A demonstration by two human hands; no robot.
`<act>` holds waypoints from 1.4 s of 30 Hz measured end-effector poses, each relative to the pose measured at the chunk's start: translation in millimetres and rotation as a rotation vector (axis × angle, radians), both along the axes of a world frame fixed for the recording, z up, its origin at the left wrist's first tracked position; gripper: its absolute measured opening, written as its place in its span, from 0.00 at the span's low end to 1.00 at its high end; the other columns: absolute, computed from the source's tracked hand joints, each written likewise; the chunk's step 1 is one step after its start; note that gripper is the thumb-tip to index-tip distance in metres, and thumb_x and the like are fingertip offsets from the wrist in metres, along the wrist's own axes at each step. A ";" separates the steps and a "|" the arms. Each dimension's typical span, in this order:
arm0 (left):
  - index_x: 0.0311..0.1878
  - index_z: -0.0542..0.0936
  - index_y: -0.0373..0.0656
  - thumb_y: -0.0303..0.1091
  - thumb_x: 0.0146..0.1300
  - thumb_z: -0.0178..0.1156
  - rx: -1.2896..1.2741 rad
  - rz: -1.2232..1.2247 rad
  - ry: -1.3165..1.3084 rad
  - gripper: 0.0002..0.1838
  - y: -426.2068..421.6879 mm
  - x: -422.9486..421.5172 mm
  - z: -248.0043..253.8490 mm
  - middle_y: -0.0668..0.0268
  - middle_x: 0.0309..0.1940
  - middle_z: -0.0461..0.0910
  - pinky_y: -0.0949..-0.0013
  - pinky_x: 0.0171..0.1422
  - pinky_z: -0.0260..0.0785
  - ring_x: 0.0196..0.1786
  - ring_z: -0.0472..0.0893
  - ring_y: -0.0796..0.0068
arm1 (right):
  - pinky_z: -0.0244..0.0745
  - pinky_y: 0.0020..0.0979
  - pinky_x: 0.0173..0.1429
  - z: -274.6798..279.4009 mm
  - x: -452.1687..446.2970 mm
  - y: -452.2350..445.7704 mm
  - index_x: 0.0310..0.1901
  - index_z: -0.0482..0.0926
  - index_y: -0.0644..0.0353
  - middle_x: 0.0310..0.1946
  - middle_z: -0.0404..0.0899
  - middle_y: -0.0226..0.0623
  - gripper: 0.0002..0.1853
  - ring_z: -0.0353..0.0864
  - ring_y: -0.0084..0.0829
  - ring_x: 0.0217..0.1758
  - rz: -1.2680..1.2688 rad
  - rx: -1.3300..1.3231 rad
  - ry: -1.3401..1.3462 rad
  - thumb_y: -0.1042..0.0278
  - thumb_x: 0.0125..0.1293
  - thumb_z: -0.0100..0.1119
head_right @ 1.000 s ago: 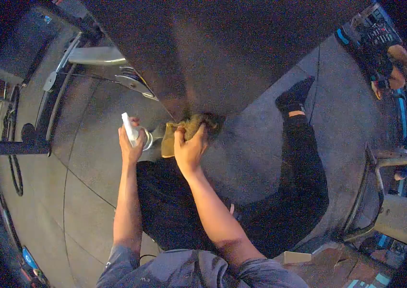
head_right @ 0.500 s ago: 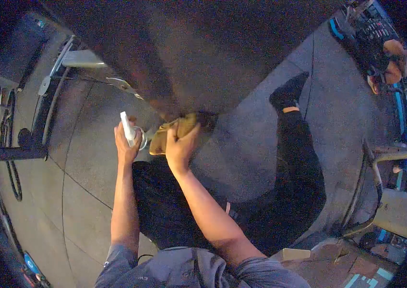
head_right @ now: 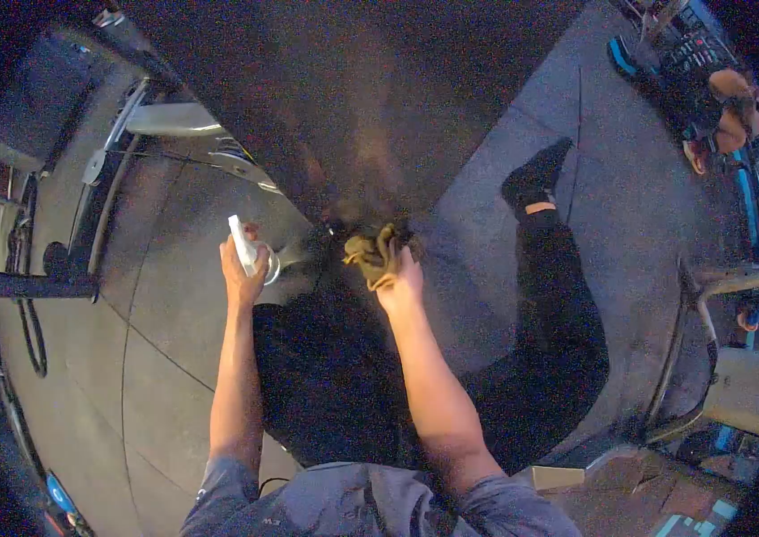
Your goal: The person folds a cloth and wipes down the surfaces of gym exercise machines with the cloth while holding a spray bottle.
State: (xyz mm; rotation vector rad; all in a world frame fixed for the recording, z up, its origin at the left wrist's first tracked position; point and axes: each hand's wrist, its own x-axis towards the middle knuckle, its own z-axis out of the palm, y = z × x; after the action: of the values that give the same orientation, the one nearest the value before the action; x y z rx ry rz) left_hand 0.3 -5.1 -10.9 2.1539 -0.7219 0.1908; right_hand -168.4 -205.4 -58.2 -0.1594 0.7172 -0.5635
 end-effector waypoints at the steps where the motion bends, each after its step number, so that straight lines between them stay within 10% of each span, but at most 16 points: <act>1: 0.50 0.79 0.43 0.28 0.51 0.63 -0.004 0.011 0.002 0.19 -1.3 -2.8 4.6 0.60 0.41 0.81 0.57 0.53 0.66 0.43 0.76 0.56 | 0.80 0.54 0.56 24.1 -6.1 6.1 0.60 0.72 0.59 0.54 0.79 0.46 0.19 0.81 0.47 0.54 0.013 0.069 0.056 0.56 0.78 0.42; 7: 0.51 0.79 0.43 0.29 0.52 0.63 0.049 0.007 0.009 0.20 0.7 -1.7 2.8 0.59 0.40 0.80 0.57 0.53 0.66 0.43 0.76 0.55 | 0.59 0.42 0.74 56.9 65.9 71.6 0.74 0.52 0.71 0.69 0.64 0.58 0.39 0.65 0.49 0.71 -0.175 -0.759 0.603 0.67 0.66 0.60; 13: 0.51 0.79 0.45 0.31 0.50 0.65 0.079 0.014 -0.004 0.21 -2.6 -3.3 2.3 0.58 0.41 0.80 0.54 0.52 0.67 0.44 0.75 0.52 | 0.67 0.52 0.65 26.1 13.6 52.4 0.59 0.66 0.65 0.54 0.71 0.63 0.31 0.71 0.60 0.61 0.232 -1.752 0.845 0.66 0.58 0.70; 15: 0.51 0.78 0.47 0.31 0.49 0.66 0.093 0.021 -0.009 0.23 -1.1 -3.1 7.9 0.59 0.42 0.79 0.53 0.51 0.67 0.44 0.74 0.51 | 0.77 0.45 0.55 11.3 -14.8 30.2 0.56 0.70 0.59 0.48 0.79 0.45 0.21 0.80 0.49 0.54 0.248 -1.427 0.849 0.70 0.63 0.63; 16: 0.52 0.78 0.48 0.31 0.48 0.66 0.077 0.024 -0.020 0.23 2.2 -0.5 2.2 0.59 0.42 0.79 0.53 0.51 0.67 0.45 0.74 0.51 | 0.78 0.43 0.57 -34.9 -27.4 16.1 0.57 0.70 0.58 0.50 0.78 0.40 0.19 0.80 0.42 0.55 0.152 -0.793 0.427 0.74 0.65 0.58; 19: 0.53 0.78 0.49 0.32 0.49 0.66 0.049 0.050 0.033 0.24 3.2 2.6 -0.9 0.60 0.43 0.79 0.54 0.52 0.67 0.46 0.74 0.52 | 0.79 0.52 0.59 11.0 -39.9 14.8 0.60 0.69 0.58 0.53 0.76 0.38 0.21 0.79 0.44 0.56 0.006 -0.276 0.300 0.73 0.66 0.57; 25: 0.54 0.77 0.47 0.34 0.54 0.67 0.050 0.094 0.004 0.22 2.2 -3.2 4.8 0.61 0.44 0.80 0.55 0.53 0.67 0.46 0.74 0.54 | 0.75 0.47 0.64 49.7 28.7 61.0 0.61 0.68 0.67 0.59 0.75 0.50 0.25 0.77 0.48 0.62 0.186 -0.305 0.261 0.61 0.67 0.59; 28: 0.56 0.75 0.43 0.46 0.59 0.71 0.021 0.179 0.022 0.27 0.5 1.2 -3.0 0.57 0.44 0.78 0.52 0.51 0.66 0.46 0.73 0.51 | 0.60 0.41 0.74 26.0 -9.0 111.8 0.65 0.67 0.72 0.61 0.74 0.48 0.32 0.68 0.44 0.70 0.692 -0.995 0.769 0.63 0.64 0.60; 29: 0.55 0.75 0.41 0.47 0.58 0.71 0.002 0.178 0.031 0.27 1.0 4.0 -2.4 0.57 0.43 0.79 0.52 0.50 0.66 0.45 0.73 0.51 | 0.65 0.43 0.72 -15.3 -20.6 121.7 0.64 0.69 0.67 0.62 0.74 0.45 0.29 0.71 0.44 0.68 0.538 -0.739 0.365 0.67 0.62 0.61; 35: 0.52 0.75 0.39 0.53 0.56 0.72 -0.045 0.193 0.017 0.31 1.2 2.9 0.4 0.55 0.38 0.79 0.52 0.46 0.66 0.41 0.74 0.49 | 0.76 0.46 0.67 -0.4 43.7 50.7 0.62 0.69 0.66 0.58 0.75 0.47 0.19 0.78 0.41 0.60 0.113 -0.012 0.228 0.67 0.74 0.47; 42: 0.54 0.75 0.40 0.58 0.55 0.71 -0.152 0.281 0.084 0.35 7.7 9.2 -11.8 0.50 0.37 0.80 0.49 0.45 0.69 0.41 0.75 0.46 | 0.71 0.48 0.67 29.7 58.8 110.9 0.64 0.71 0.55 0.60 0.78 0.41 0.21 0.77 0.42 0.63 0.366 -0.029 0.084 0.66 0.70 0.53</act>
State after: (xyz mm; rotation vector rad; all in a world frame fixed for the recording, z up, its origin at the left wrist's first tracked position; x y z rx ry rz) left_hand 9.5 2.5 -22.7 2.0963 -0.3426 0.2916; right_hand -109.6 -94.6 -28.5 -0.3349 0.7402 -0.2183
